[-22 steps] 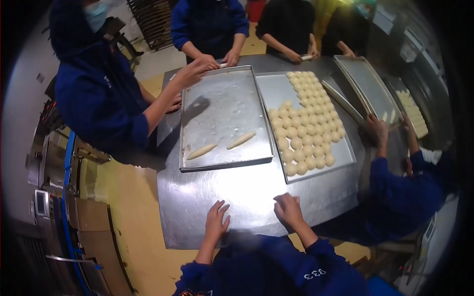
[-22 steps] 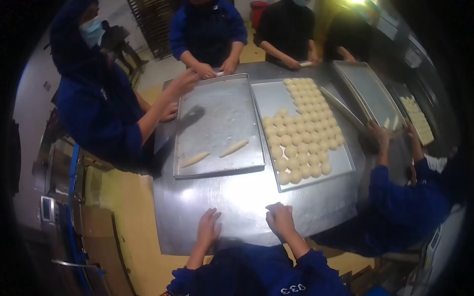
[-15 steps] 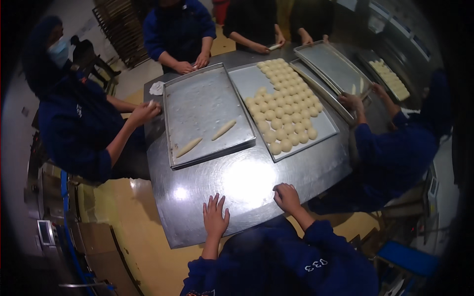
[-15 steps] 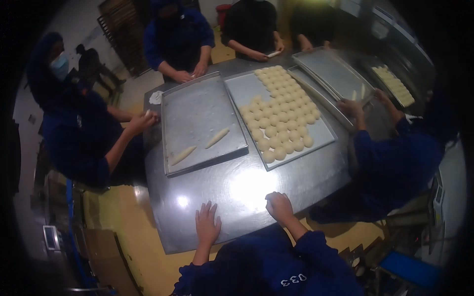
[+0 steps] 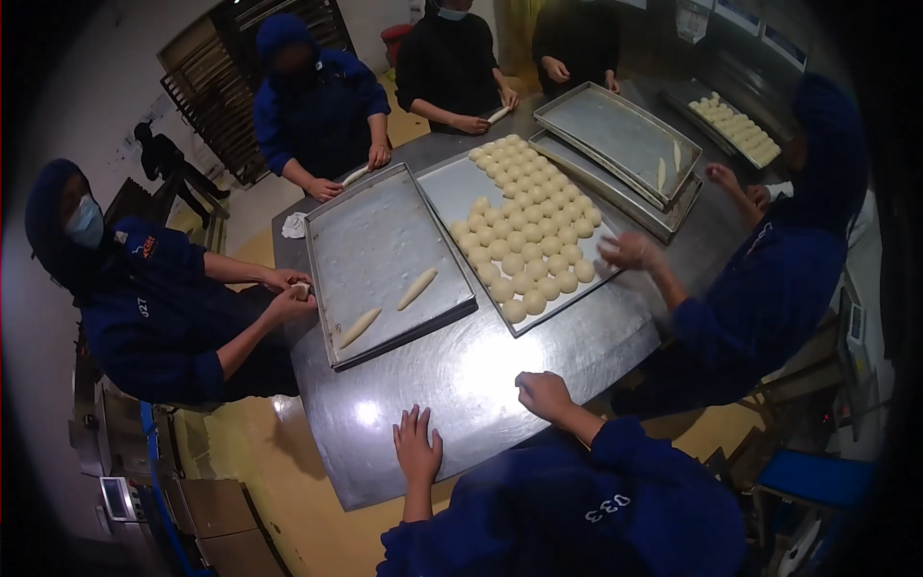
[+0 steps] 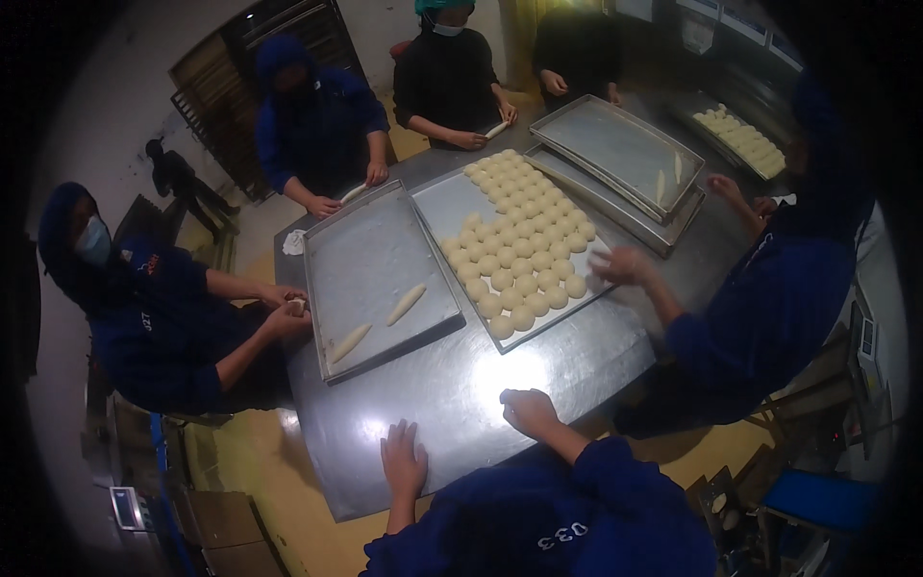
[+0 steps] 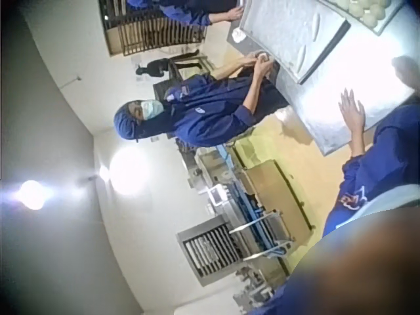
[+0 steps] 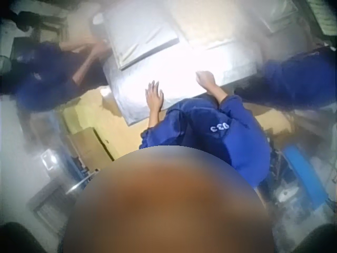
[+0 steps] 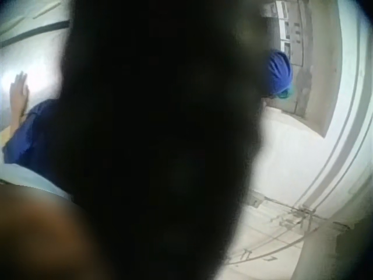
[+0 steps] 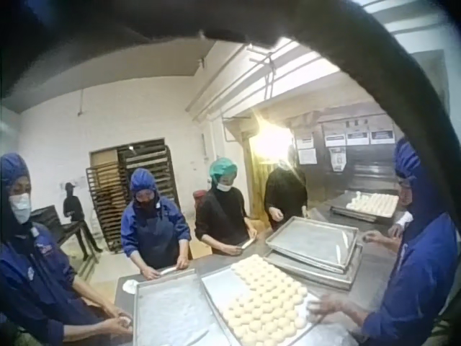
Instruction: The person takes portions of dough from a tray and rolls them by hand on a metal table into elongated shapes, placing the shaped pieces onto another tray.
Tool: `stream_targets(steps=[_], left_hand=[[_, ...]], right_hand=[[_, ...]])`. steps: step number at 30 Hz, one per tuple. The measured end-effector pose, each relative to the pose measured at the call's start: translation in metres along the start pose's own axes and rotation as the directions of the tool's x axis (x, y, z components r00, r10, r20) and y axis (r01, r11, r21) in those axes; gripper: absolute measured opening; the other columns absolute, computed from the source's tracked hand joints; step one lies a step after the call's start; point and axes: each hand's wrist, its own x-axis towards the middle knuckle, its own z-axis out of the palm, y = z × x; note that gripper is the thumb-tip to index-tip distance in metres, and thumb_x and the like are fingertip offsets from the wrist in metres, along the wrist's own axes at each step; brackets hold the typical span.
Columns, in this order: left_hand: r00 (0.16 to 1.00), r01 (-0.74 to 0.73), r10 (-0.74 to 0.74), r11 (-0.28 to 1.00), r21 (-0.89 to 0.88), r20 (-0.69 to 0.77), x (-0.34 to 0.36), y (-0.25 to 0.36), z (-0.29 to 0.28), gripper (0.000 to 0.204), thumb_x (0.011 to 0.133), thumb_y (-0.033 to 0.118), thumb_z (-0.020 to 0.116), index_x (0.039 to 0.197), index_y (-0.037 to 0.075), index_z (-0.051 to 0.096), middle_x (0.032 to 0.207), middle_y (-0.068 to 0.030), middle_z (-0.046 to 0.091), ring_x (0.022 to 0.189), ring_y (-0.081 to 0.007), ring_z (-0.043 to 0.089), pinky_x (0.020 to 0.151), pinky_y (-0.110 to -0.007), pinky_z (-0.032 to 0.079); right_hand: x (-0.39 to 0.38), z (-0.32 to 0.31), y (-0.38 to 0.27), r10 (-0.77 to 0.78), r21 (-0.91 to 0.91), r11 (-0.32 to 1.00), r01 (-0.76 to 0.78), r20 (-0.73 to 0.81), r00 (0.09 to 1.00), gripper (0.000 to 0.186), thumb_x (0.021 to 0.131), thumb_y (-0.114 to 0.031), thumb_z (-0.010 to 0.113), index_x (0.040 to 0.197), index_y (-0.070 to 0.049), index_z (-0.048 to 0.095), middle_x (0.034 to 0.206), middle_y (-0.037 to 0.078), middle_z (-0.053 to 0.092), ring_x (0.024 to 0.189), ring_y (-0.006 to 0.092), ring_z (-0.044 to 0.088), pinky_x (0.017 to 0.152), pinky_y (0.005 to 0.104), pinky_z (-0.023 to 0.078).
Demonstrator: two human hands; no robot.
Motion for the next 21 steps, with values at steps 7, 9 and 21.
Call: stream_targets(steps=[7,9,21], left_hand=[[0.992,0.123,-0.122,0.991,0.054,-0.017,0.017,0.02,0.002,0.061,0.087,0.032,0.062,0.145,0.017,0.049,0.156,-0.0124,0.037,0.147,-0.0377,0.028,0.12,-0.056,0.017],[0.985,0.174,-0.173,0.981,0.084,-0.023,0.025,0.023,0.002,0.064,0.087,0.035,0.063,0.146,0.017,0.048,0.157,-0.0124,0.036,0.148,-0.038,0.026,0.12,-0.058,0.015],[0.968,0.253,-0.252,0.962,0.104,-0.024,0.049,0.029,0.01,0.063,0.087,0.04,0.063,0.146,0.023,0.048,0.155,-0.0103,0.039,0.147,-0.036,0.029,0.119,-0.059,0.016]], right_hand=[[0.05,-0.025,0.011,0.315,0.481,0.819,-0.314,0.082,0.946,0.014,0.09,-0.018,0.063,0.1,-0.009,0.067,0.068,0.009,0.06,0.06,0.0206,0.057,0.059,0.0351,0.045],[0.091,-0.04,0.012,0.288,0.559,0.794,-0.238,0.0,0.958,0.017,0.091,-0.021,0.062,0.103,-0.008,0.066,0.07,0.01,0.061,0.063,0.0211,0.058,0.06,0.0345,0.045],[0.434,-0.039,0.126,-0.072,-0.012,0.997,0.071,-0.134,0.988,0.063,0.078,-0.02,0.071,0.138,-0.012,0.051,0.131,0.025,0.052,0.116,0.0437,0.054,0.099,0.0494,0.047]])
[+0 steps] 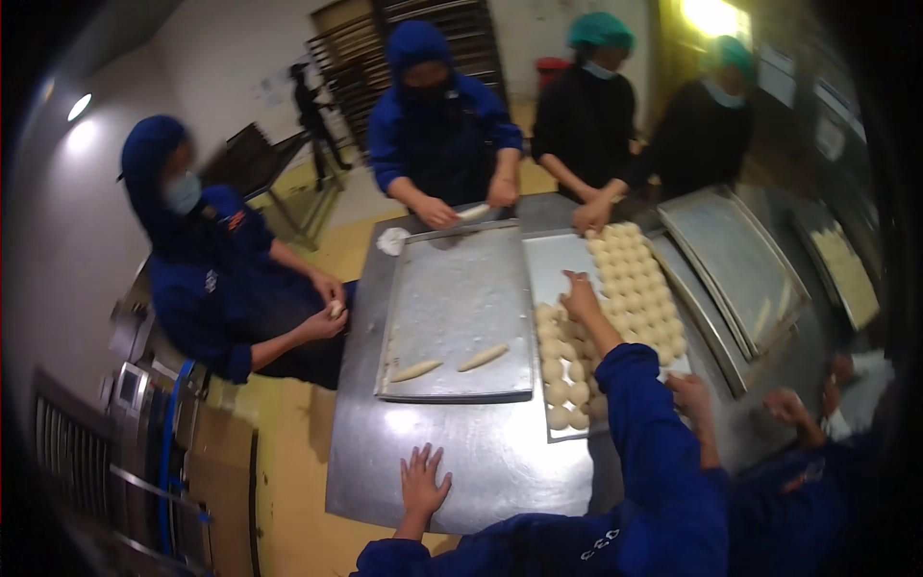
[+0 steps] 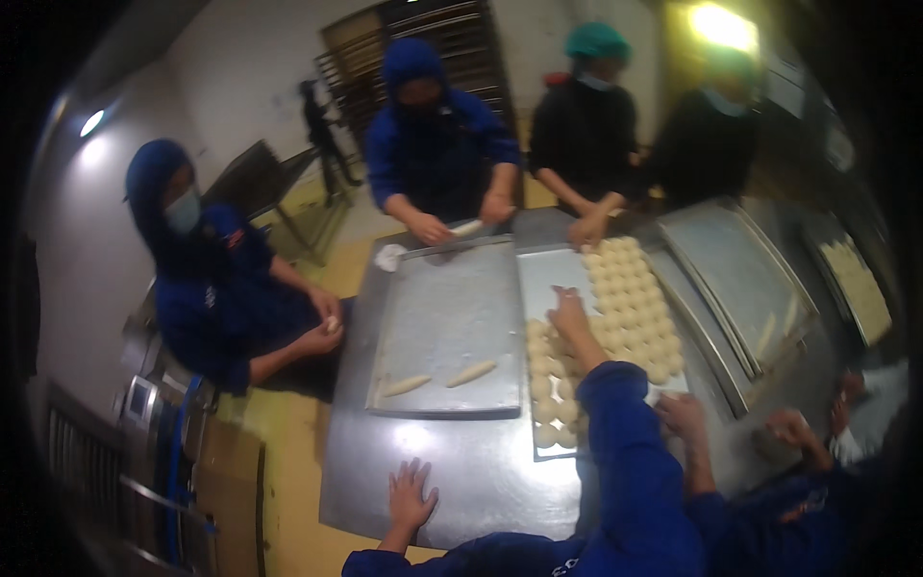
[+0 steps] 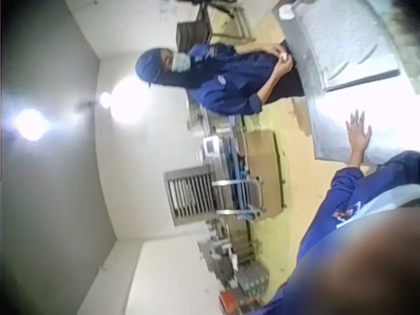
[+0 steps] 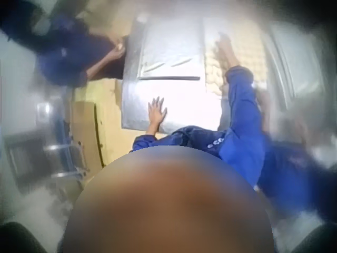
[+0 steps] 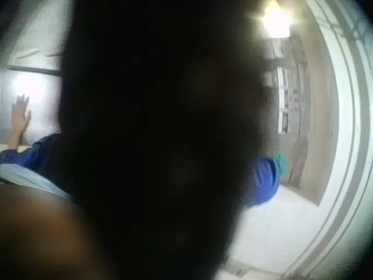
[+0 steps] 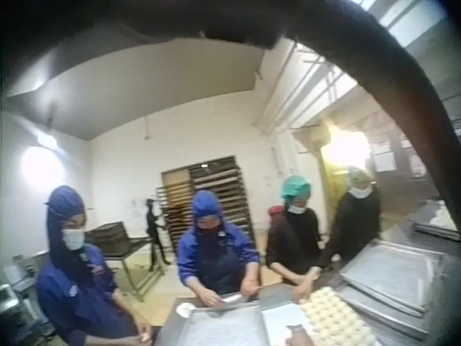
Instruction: The person takes portions of dough from a tray and rolls them by hand on a metal table into elongated shapes, placing the shaped pieces onto another tray.
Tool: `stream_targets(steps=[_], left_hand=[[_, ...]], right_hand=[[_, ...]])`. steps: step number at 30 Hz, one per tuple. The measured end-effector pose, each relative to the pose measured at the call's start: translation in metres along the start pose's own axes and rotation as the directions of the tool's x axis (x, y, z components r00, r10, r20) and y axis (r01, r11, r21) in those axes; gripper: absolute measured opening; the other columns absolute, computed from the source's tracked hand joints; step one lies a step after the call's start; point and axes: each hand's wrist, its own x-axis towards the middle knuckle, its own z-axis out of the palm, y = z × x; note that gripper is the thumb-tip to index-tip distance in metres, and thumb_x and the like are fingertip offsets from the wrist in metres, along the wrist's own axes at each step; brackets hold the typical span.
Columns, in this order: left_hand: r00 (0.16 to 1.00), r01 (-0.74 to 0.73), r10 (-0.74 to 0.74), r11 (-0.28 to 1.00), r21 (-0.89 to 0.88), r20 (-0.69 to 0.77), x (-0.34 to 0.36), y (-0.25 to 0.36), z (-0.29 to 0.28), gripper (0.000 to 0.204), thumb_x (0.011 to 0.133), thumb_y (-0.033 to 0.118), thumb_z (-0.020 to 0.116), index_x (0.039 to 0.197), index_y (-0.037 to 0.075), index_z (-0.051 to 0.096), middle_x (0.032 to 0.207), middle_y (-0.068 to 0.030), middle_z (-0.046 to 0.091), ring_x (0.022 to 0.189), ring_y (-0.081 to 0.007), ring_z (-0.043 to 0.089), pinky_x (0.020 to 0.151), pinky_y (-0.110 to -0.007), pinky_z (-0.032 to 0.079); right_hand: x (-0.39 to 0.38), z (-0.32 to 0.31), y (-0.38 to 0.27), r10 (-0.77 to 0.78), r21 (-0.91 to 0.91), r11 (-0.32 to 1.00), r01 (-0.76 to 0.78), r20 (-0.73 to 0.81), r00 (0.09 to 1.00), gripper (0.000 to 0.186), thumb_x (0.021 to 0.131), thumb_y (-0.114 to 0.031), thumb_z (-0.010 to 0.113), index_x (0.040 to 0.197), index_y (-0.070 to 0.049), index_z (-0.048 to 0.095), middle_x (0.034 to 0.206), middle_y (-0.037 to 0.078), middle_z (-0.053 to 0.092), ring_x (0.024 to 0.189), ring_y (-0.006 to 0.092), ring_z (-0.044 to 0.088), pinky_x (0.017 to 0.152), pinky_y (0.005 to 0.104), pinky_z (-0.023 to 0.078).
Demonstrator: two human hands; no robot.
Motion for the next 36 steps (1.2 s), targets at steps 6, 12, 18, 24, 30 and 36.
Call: stream_targets(steps=[6,12,18,24,30,36], left_hand=[[0.999,0.049,-0.049,0.999,0.011,-0.008,-0.017,-0.008,-0.007,0.06,0.089,0.041,0.061,0.146,0.027,0.047,0.155,-0.0075,0.04,0.146,-0.0343,0.031,0.118,-0.059,0.019],[1.0,0.027,-0.027,0.999,-0.02,-0.007,-0.002,0.002,-0.001,0.059,0.09,0.041,0.059,0.147,0.029,0.047,0.155,-0.0046,0.04,0.146,-0.0319,0.032,0.119,-0.059,0.02],[0.999,0.052,-0.052,0.999,-0.001,0.009,-0.007,-0.003,-0.006,0.058,0.091,0.042,0.058,0.147,0.029,0.047,0.154,-0.0042,0.04,0.146,-0.0314,0.031,0.119,-0.059,0.019],[1.0,0.029,-0.029,1.0,-0.009,-0.006,-0.006,-0.003,-0.001,0.059,0.092,0.043,0.057,0.147,0.029,0.045,0.154,-0.0042,0.04,0.146,-0.0313,0.032,0.118,-0.06,0.02],[1.0,0.017,-0.016,1.0,0.01,-0.02,-0.015,-0.007,0.0,0.059,0.092,0.044,0.057,0.147,0.029,0.045,0.153,-0.0053,0.041,0.146,-0.0317,0.032,0.117,-0.06,0.02],[0.999,-0.019,0.018,0.999,-0.029,-0.046,-0.014,-0.012,0.009,0.058,0.091,0.043,0.058,0.147,0.027,0.047,0.153,-0.0063,0.041,0.146,-0.0316,0.03,0.118,-0.059,0.019]], right_hand=[[0.029,0.053,0.006,0.143,-0.214,0.974,-0.075,0.321,0.936,0.055,0.081,-0.03,0.074,0.129,-0.011,0.057,0.134,0.024,0.05,0.118,0.0422,0.054,0.097,0.0533,0.048],[0.047,0.058,0.055,0.27,-0.435,0.886,-0.157,0.21,0.94,0.049,0.08,-0.031,0.076,0.12,-0.008,0.06,0.13,0.018,0.051,0.117,0.0434,0.054,0.091,0.0468,0.054],[0.056,0.048,0.018,0.411,-0.458,0.851,-0.257,0.277,0.869,0.061,0.072,-0.032,0.082,0.122,-0.006,0.06,0.125,0.017,0.059,0.112,0.0407,0.062,0.088,0.0435,0.057],[0.073,0.054,0.064,0.415,-0.472,0.861,-0.19,0.436,0.798,0.058,0.063,-0.03,0.086,0.11,-0.002,0.067,0.106,0.02,0.07,0.102,0.0369,0.068,0.089,0.0416,0.055],[0.105,0.005,0.051,0.146,-0.052,0.988,-0.143,0.055,0.988,0.061,0.062,-0.023,0.085,0.114,-0.001,0.063,0.106,0.023,0.068,0.101,0.0404,0.065,0.089,0.0463,0.053],[0.125,-0.162,-0.045,-0.039,0.5,0.841,0.205,-0.323,0.946,0.039,0.085,-0.008,0.069,0.119,-0.009,0.05,0.108,0.005,0.054,0.102,0.0161,0.056,0.087,0.0305,0.048]])
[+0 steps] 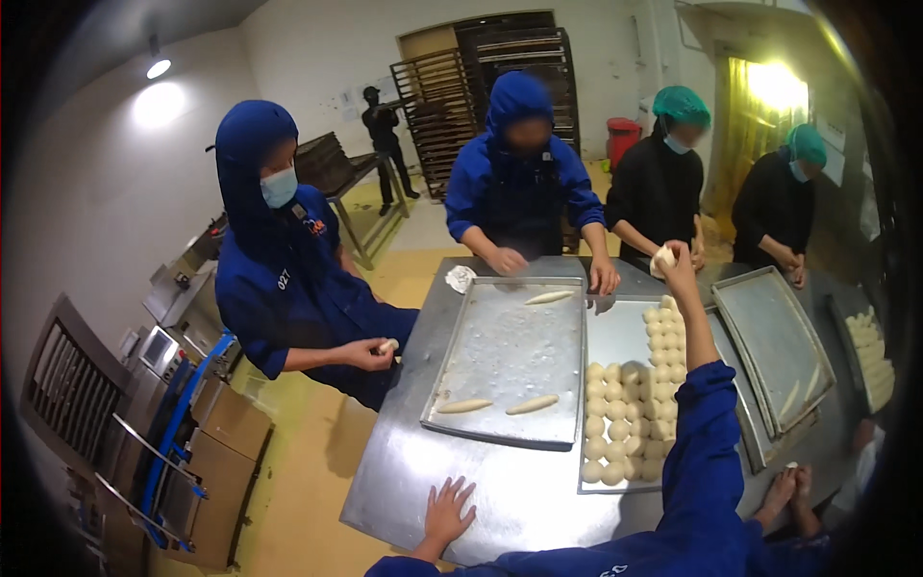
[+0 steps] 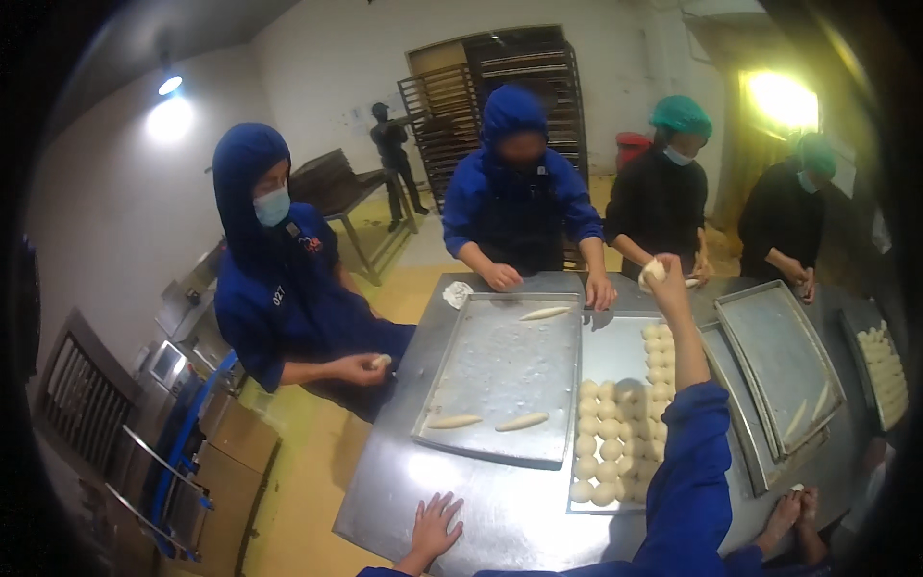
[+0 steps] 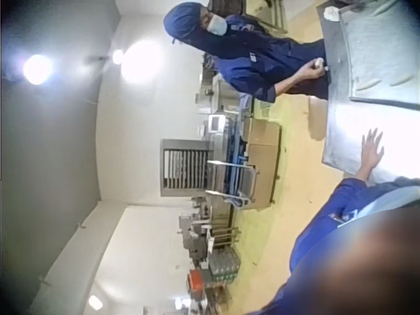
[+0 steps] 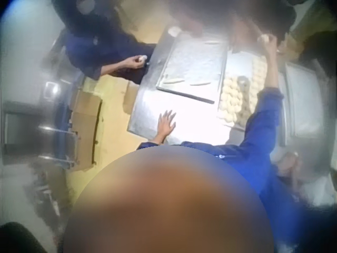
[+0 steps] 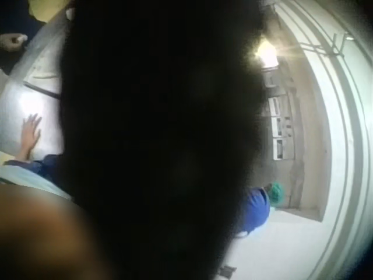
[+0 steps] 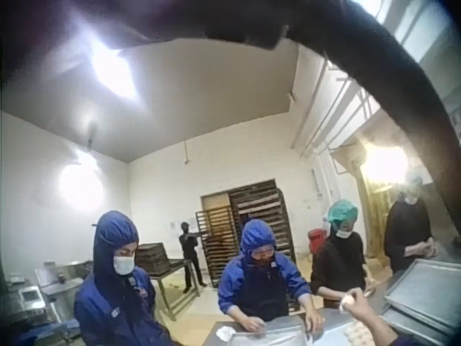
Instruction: The person takes portions of dough from a tray and rolls them by hand on a metal table into elongated shapes, placing the shaped pieces onto another tray.
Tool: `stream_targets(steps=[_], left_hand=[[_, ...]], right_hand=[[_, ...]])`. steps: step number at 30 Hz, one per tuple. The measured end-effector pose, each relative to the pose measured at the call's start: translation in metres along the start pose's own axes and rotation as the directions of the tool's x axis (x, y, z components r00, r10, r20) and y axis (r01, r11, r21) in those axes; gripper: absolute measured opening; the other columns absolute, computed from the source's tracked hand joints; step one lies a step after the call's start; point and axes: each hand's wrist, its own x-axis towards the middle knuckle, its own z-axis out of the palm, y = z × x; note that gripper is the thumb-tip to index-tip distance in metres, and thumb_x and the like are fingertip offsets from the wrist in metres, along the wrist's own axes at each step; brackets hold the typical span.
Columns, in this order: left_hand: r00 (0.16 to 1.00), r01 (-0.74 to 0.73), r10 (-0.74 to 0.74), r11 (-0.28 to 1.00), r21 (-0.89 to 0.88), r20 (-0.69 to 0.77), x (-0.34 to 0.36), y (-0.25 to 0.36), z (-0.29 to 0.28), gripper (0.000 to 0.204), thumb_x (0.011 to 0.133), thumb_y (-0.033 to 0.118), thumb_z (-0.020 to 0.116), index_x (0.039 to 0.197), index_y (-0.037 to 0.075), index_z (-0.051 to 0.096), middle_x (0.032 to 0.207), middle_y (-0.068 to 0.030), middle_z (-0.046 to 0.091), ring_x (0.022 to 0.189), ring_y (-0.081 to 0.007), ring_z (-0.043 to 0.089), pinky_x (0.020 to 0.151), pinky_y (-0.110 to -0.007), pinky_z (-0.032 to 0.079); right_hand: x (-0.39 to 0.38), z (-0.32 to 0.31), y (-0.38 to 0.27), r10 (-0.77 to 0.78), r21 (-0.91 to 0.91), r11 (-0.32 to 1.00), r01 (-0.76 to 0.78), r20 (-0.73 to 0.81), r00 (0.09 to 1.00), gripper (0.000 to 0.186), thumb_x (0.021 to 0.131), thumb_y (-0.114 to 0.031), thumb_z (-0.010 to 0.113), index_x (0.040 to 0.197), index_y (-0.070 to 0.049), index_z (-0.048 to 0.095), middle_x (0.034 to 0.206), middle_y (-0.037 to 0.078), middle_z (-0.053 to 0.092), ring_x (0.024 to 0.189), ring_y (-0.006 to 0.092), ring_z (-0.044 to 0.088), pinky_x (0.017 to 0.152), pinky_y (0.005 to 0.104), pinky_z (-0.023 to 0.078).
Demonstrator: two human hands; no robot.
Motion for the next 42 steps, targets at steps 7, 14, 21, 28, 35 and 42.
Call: stream_targets(steps=[7,14,21,28,35,42], left_hand=[[0.954,0.282,-0.178,0.267,-0.922,0.24,0.016,0.001,0.011,0.049,0.1,0.028,0.053,0.145,0.01,0.044,0.148,-0.0103,0.047,0.139,-0.0279,0.044,0.113,-0.047,0.037],[0.907,0.399,0.357,-0.559,-0.727,0.223,0.012,0.069,-0.1,0.041,0.107,0.024,0.046,0.139,0.0,0.044,0.128,-0.012,0.057,0.117,-0.0209,0.058,0.101,-0.033,0.048],[0.941,0.295,0.241,-0.242,-0.924,0.237,-0.019,0.037,-0.115,0.035,0.101,0.019,0.061,0.128,0.0,0.051,0.116,-0.0102,0.061,0.106,-0.0142,0.061,0.09,-0.028,0.05],[0.847,0.448,0.321,0.001,-0.894,0.424,-0.015,0.015,-0.097,0.028,0.103,0.02,0.056,0.123,0.0,0.057,0.118,-0.0093,0.06,0.106,-0.0143,0.06,0.089,-0.028,0.051],[0.943,0.282,0.169,0.06,-0.957,0.288,-0.022,0.014,-0.035,0.041,0.098,0.017,0.064,0.135,0.002,0.054,0.124,-0.0098,0.059,0.109,-0.0185,0.062,0.091,-0.031,0.054],[0.988,0.01,0.102,0.692,-0.722,0.112,0.032,0.009,0.004,0.032,0.087,0.011,0.069,0.117,0.004,0.059,0.097,-0.009,0.067,0.087,-0.0252,0.068,0.077,-0.036,0.055]], right_hand=[[-0.253,0.034,-0.253,-0.103,0.468,0.882,-0.055,0.306,0.947,0.111,0.072,-0.009,0.075,0.157,-0.011,0.003,0.132,0.01,0.037,0.119,0.0226,0.043,0.103,0.0346,0.042],[-0.439,0.08,-0.282,-0.067,0.002,0.997,0.079,0.561,0.825,0.07,0.071,-0.011,0.083,0.134,-0.007,0.053,0.139,0.016,0.046,0.132,0.0332,0.042,0.109,0.0451,0.036],[-0.457,0.068,-0.307,0.211,0.115,0.911,-0.396,0.694,0.689,0.07,0.076,-0.017,0.08,0.139,-0.007,0.051,0.139,0.012,0.047,0.128,0.0268,0.047,0.104,0.0403,0.044],[-0.489,0.092,-0.281,0.466,-0.019,0.814,-0.58,0.617,0.634,0.038,0.087,-0.006,0.073,0.124,-0.002,0.063,0.121,0.009,0.062,0.107,0.0166,0.062,0.085,0.0269,0.054],[-0.517,0.117,-0.225,0.575,0.134,0.655,-0.744,0.55,0.605,0.034,0.089,-0.007,0.073,0.121,0.001,0.063,0.114,0.009,0.066,0.106,0.016,0.064,0.087,0.028,0.053],[-0.525,0.132,-0.134,0.458,-0.338,0.875,-0.346,0.352,0.816,0.03,0.078,-0.006,0.075,0.107,-0.007,0.069,0.11,0.01,0.068,0.099,0.0261,0.064,0.09,0.0362,0.05]])
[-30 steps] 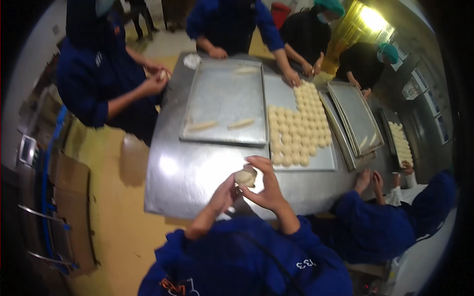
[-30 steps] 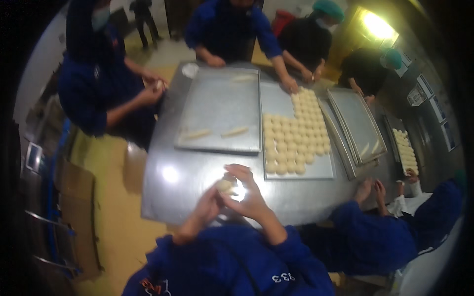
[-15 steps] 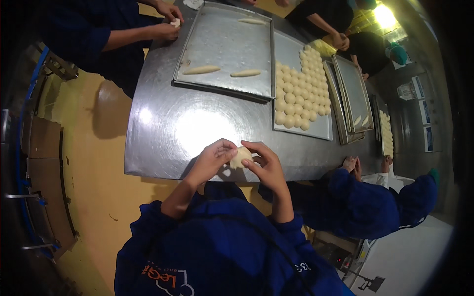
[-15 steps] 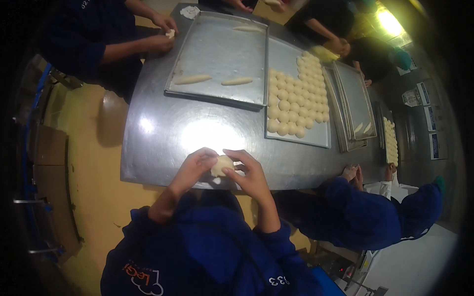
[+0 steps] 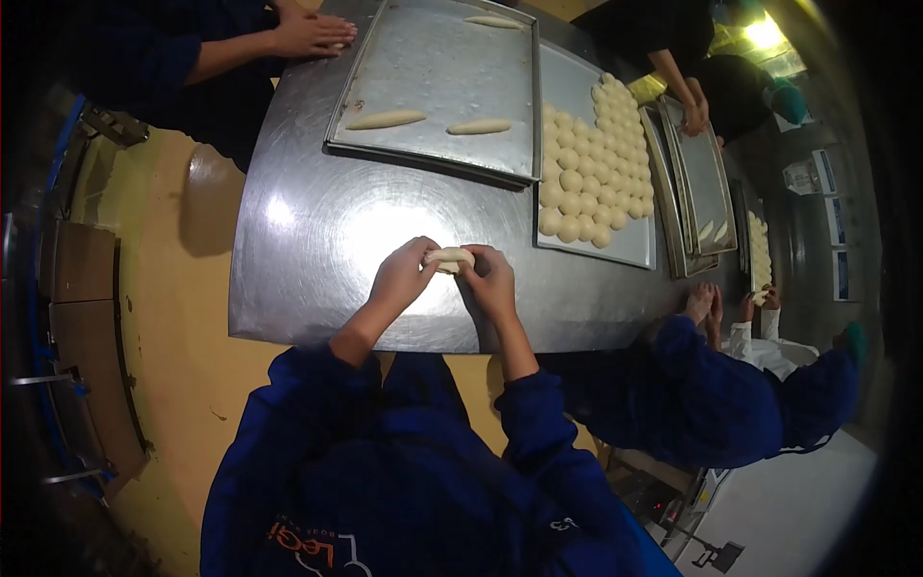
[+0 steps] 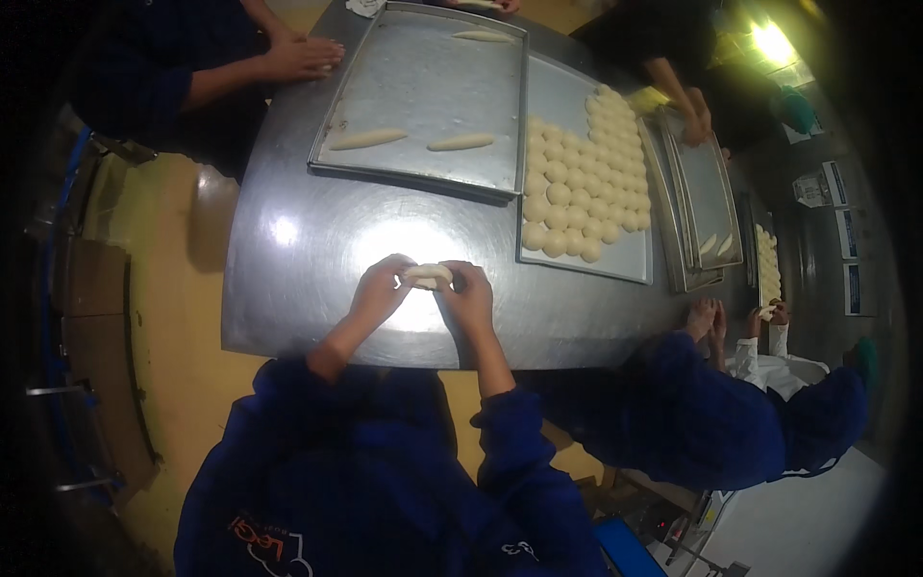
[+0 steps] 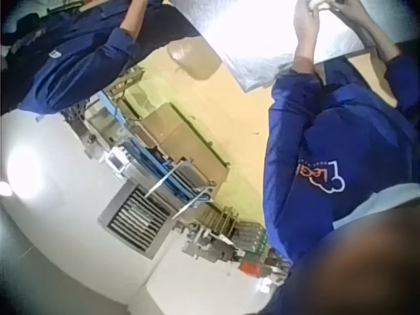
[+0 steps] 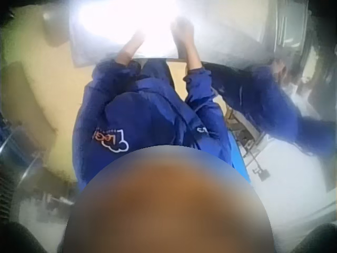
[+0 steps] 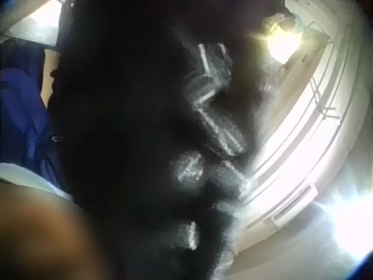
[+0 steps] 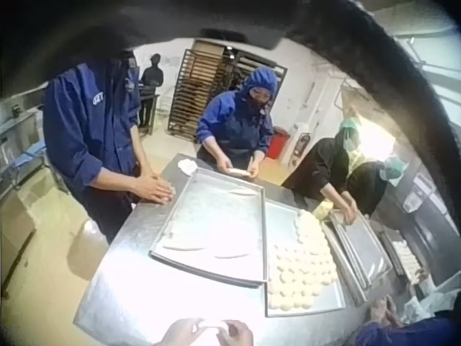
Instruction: The person takes portions of dough from a tray and rolls them by hand on a metal table into elongated shapes, placing the shaped pieces onto another tray.
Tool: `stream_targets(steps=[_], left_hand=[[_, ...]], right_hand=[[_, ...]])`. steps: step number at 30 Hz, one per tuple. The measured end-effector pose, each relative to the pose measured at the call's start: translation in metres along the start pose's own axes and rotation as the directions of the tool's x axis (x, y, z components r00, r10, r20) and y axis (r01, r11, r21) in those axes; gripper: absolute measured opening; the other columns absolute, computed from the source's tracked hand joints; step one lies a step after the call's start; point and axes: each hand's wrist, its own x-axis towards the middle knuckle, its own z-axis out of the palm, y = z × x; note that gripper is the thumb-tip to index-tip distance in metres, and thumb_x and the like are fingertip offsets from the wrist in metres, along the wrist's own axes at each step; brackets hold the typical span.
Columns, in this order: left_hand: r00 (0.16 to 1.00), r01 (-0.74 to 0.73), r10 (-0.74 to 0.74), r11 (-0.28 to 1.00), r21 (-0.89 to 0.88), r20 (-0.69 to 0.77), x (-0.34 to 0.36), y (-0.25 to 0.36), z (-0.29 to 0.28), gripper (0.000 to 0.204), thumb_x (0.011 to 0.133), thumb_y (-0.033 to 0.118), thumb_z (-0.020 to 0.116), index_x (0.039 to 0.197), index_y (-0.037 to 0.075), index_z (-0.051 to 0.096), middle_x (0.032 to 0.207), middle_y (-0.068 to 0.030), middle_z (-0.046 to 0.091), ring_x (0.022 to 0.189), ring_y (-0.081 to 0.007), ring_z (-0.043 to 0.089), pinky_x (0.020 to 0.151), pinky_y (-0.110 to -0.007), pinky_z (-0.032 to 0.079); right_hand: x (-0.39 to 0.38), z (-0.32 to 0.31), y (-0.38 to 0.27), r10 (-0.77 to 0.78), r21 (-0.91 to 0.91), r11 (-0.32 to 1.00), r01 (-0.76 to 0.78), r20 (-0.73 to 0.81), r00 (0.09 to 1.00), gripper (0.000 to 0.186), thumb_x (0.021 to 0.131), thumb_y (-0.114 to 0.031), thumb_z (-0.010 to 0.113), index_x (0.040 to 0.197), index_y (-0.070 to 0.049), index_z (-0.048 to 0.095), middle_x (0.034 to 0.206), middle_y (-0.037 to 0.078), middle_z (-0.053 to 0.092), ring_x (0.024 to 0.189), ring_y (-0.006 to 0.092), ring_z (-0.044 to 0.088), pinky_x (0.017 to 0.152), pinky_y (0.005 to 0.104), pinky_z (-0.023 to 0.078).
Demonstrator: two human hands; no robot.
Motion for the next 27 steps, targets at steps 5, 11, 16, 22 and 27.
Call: stream_targets(steps=[5,11,16,22,27], left_hand=[[0.964,-0.22,0.241,0.961,0.169,-0.115,0.011,0.001,0.002,0.022,0.086,0.014,0.068,0.106,0.007,0.063,0.096,-0.0059,0.062,0.098,-0.0265,0.062,0.087,-0.039,0.05],[0.839,-0.534,0.397,0.735,0.419,0.373,-0.007,-0.037,-0.033,0.024,0.092,0.022,0.062,0.116,0.019,0.066,0.115,-0.0036,0.062,0.116,-0.0213,0.058,0.102,-0.039,0.043],[0.809,-0.585,0.415,0.643,0.494,0.417,-0.01,-0.039,-0.076,0.037,0.091,0.035,0.064,0.127,0.041,0.065,0.145,-0.0028,0.05,0.141,-0.0261,0.038,0.116,-0.05,0.028],[0.894,-0.399,0.273,0.847,0.352,0.355,0.012,-0.033,-0.093,0.037,0.09,0.027,0.069,0.127,0.028,0.068,0.145,-0.0085,0.052,0.141,-0.0299,0.039,0.117,-0.047,0.03],[0.926,-0.368,0.341,0.91,0.19,0.16,-0.018,0.002,-0.045,0.044,0.086,0.014,0.071,0.127,0.004,0.06,0.13,-0.0151,0.06,0.123,-0.0294,0.058,0.106,-0.042,0.044]], right_hand=[[0.008,0.0,-0.003,-0.211,-0.102,0.974,0.203,-0.075,0.975,0.025,0.077,-0.004,0.073,0.101,-0.007,0.068,0.1,0.01,0.067,0.099,0.0304,0.061,0.091,0.0395,0.046],[-0.024,-0.027,0.01,-0.368,-0.323,0.853,0.411,0.187,0.911,0.032,0.078,-0.008,0.074,0.11,-0.013,0.068,0.113,0.006,0.066,0.108,0.0273,0.059,0.098,0.0443,0.038],[-0.039,-0.063,0.012,-0.301,-0.56,0.703,0.439,0.325,0.897,0.045,0.085,-0.027,0.071,0.129,-0.03,0.065,0.145,0.009,0.051,0.135,0.0331,0.04,0.112,0.0554,0.025],[-0.031,-0.068,0.042,-0.215,-0.306,0.924,0.227,0.072,0.974,0.039,0.085,-0.024,0.071,0.124,-0.024,0.069,0.145,0.013,0.05,0.134,0.0372,0.042,0.114,0.0513,0.028],[-0.064,-0.017,0.004,-0.248,-0.304,0.928,0.214,-0.077,0.966,0.043,0.082,-0.008,0.067,0.125,-0.011,0.063,0.132,0.015,0.059,0.124,0.0359,0.053,0.109,0.0478,0.037]])
